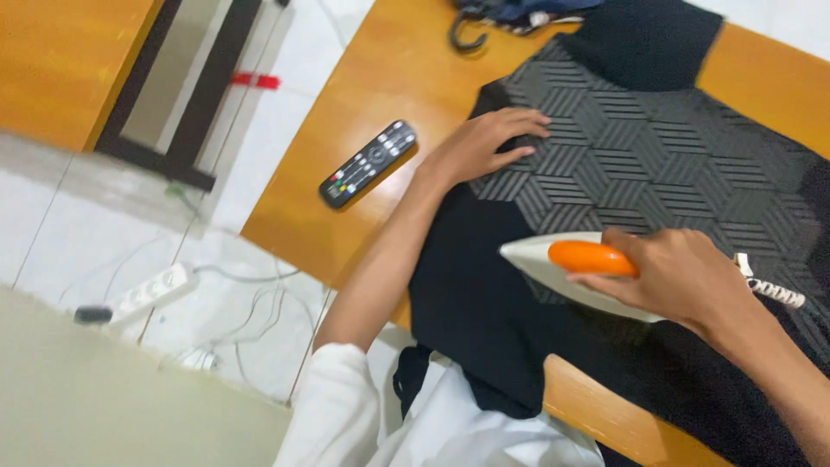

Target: Ironing a black t-shirt and then folding it on a wooden table.

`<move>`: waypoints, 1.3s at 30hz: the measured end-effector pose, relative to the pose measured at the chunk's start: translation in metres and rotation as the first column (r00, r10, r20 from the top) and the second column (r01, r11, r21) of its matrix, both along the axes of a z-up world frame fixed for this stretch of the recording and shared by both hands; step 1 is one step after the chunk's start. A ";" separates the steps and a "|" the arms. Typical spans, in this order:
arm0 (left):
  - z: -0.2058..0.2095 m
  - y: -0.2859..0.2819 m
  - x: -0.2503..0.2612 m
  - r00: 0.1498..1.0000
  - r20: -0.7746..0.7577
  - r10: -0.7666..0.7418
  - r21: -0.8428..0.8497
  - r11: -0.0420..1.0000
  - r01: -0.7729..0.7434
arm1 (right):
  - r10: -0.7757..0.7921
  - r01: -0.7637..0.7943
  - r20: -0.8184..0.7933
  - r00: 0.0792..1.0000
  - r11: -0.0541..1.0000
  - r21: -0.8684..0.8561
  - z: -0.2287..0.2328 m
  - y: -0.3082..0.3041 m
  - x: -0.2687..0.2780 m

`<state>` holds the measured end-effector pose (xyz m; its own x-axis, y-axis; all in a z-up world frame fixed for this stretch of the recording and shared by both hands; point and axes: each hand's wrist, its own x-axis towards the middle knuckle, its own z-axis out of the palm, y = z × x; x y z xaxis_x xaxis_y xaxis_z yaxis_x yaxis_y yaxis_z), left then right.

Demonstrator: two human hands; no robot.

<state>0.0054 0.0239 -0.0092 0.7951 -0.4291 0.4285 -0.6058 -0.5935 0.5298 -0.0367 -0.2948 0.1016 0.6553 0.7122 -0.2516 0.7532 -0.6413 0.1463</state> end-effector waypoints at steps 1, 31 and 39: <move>-0.001 0.001 -0.003 1.000 -0.013 0.025 -0.001 1.000 -0.025 | 0.025 -0.025 -0.013 1.000 1.000 -0.001 -0.002 0.005 0.001; 0.002 0.007 -0.001 0.997 -0.076 0.031 -0.250 0.967 -0.049 | -0.022 0.026 -0.023 0.999 0.985 0.170 0.023 0.118 -0.008; 0.017 0.006 -0.011 0.994 -0.109 0.007 -0.332 0.942 -0.043 | 0.076 -0.023 -0.255 0.964 0.979 0.202 0.059 0.126 -0.025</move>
